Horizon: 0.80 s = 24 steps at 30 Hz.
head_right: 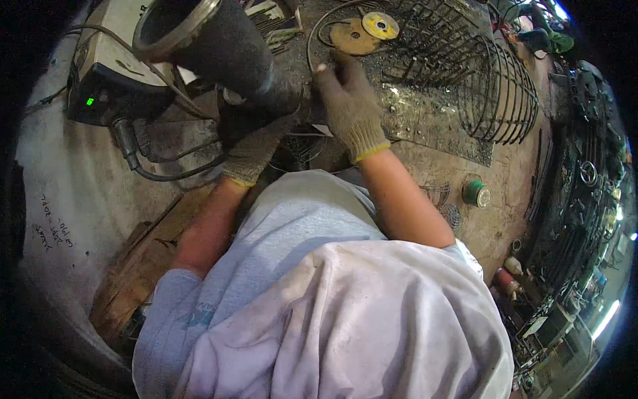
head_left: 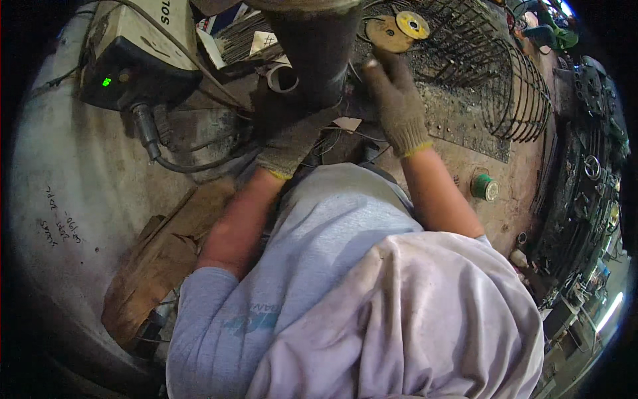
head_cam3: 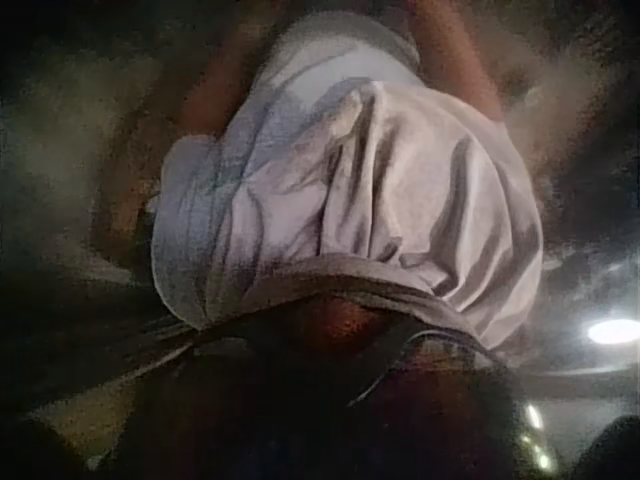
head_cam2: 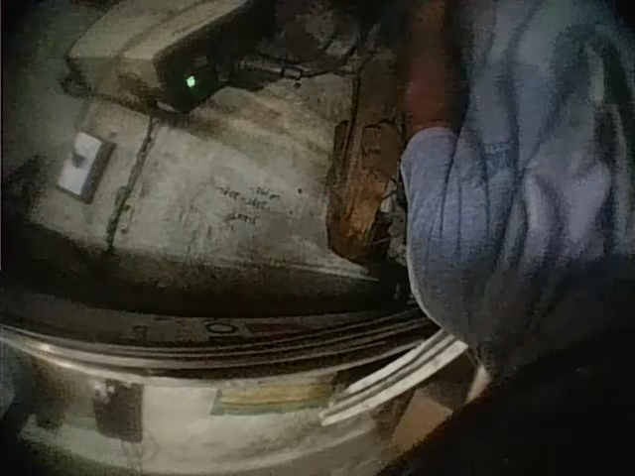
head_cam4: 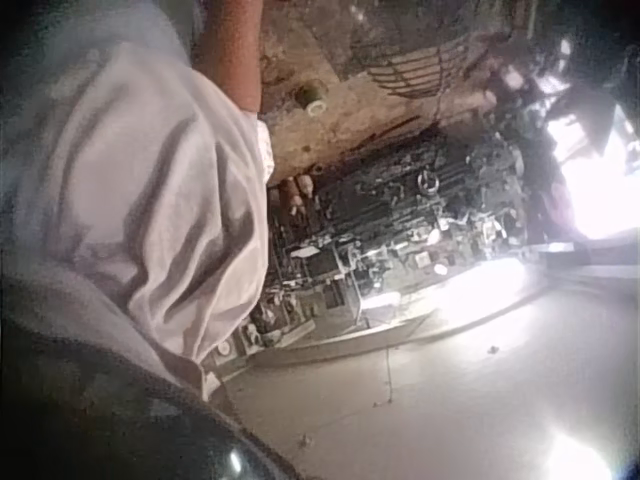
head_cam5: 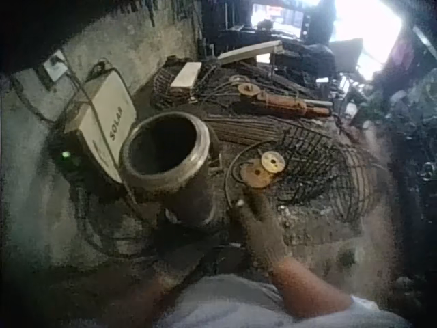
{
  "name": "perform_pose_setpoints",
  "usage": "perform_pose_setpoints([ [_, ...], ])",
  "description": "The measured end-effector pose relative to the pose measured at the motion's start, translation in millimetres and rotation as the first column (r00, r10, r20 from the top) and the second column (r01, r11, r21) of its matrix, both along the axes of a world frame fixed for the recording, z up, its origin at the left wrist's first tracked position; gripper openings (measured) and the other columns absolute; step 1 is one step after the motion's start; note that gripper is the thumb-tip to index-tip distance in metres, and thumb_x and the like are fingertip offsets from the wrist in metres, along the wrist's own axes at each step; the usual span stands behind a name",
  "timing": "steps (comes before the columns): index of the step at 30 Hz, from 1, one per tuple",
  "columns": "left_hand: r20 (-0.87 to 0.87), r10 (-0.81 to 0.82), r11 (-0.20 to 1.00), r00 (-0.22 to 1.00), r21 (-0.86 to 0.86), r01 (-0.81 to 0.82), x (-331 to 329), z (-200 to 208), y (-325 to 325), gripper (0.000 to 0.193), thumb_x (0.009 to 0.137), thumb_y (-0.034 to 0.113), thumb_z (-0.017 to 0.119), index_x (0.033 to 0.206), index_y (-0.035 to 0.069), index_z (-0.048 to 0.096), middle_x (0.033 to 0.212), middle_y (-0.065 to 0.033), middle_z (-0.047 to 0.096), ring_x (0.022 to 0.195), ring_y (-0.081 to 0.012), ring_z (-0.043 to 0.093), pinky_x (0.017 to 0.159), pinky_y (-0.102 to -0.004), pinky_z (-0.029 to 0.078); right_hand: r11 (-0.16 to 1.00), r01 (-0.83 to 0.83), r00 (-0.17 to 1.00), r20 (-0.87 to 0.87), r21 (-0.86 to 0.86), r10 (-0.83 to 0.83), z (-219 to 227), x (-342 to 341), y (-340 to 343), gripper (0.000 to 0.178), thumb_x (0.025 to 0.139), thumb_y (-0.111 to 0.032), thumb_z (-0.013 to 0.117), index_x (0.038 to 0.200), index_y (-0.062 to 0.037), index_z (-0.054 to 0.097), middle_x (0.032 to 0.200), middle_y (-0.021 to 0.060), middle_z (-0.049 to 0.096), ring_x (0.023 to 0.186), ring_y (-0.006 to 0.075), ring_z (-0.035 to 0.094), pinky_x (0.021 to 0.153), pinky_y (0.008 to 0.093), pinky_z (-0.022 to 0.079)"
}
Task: The person welds a small metal U-shaped bracket onto a curved wire frame structure using a handheld welding torch and then taps it with a hammer.
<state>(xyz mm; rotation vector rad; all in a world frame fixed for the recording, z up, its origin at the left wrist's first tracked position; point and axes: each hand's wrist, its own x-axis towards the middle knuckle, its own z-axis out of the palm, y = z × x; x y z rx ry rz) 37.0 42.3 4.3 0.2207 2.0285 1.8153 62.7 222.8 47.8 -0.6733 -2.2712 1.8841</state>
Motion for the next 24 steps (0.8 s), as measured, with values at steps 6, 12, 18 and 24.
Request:
perform_pose_setpoints([
  [6,-0.315,-0.076,0.984,0.946,-0.176,0.020,-16,-31,-10,0.036,0.076,0.018,0.085,0.106,0.004,0.071,0.106,-0.0094,0.072,0.095,-0.0207,0.069,0.086,-0.0324,0.054,0.981,-0.191,0.968,0.173,0.045,0.180,-37,10,-4,0.050,0.091,-0.041,0.056,0.123,-0.0031,0.066,0.112,0.0230,0.069,0.108,0.0370,0.065,0.096,0.0419,0.049],
  [12,-0.560,0.046,0.936,0.827,-0.265,-0.231,13,33,-9,0.043,0.075,0.020,0.086,0.110,0.003,0.068,0.098,-0.0118,0.072,0.090,-0.0248,0.068,0.087,-0.0345,0.053,0.937,-0.218,0.964,0.212,0.273,0.162,-21,12,-16,0.042,0.092,-0.036,0.056,0.116,-0.0041,0.067,0.110,0.0246,0.068,0.107,0.0406,0.064,0.094,0.0454,0.049],
  [18,-0.058,0.111,0.944,0.992,-0.306,-0.123,38,15,-39,0.039,0.087,0.032,0.074,0.110,0.001,0.066,0.092,-0.0092,0.070,0.087,-0.0218,0.066,0.084,-0.0328,0.051,0.970,-0.108,0.993,0.077,0.216,0.094,-49,34,-37,0.044,0.092,-0.027,0.060,0.126,0.0000,0.057,0.112,0.0231,0.066,0.103,0.0344,0.063,0.090,0.0414,0.049],
  [24,0.203,-0.063,0.995,0.977,0.083,0.047,40,4,-48,0.031,0.094,0.030,0.065,0.108,0.003,0.067,0.087,-0.0070,0.069,0.072,-0.0170,0.065,0.066,-0.0310,0.053,0.967,-0.195,0.972,-0.096,0.163,0.212,-31,56,-28,0.059,0.093,-0.016,0.063,0.144,0.0024,0.040,0.104,0.0110,0.064,0.088,0.0146,0.061,0.079,0.0286,0.052],
])
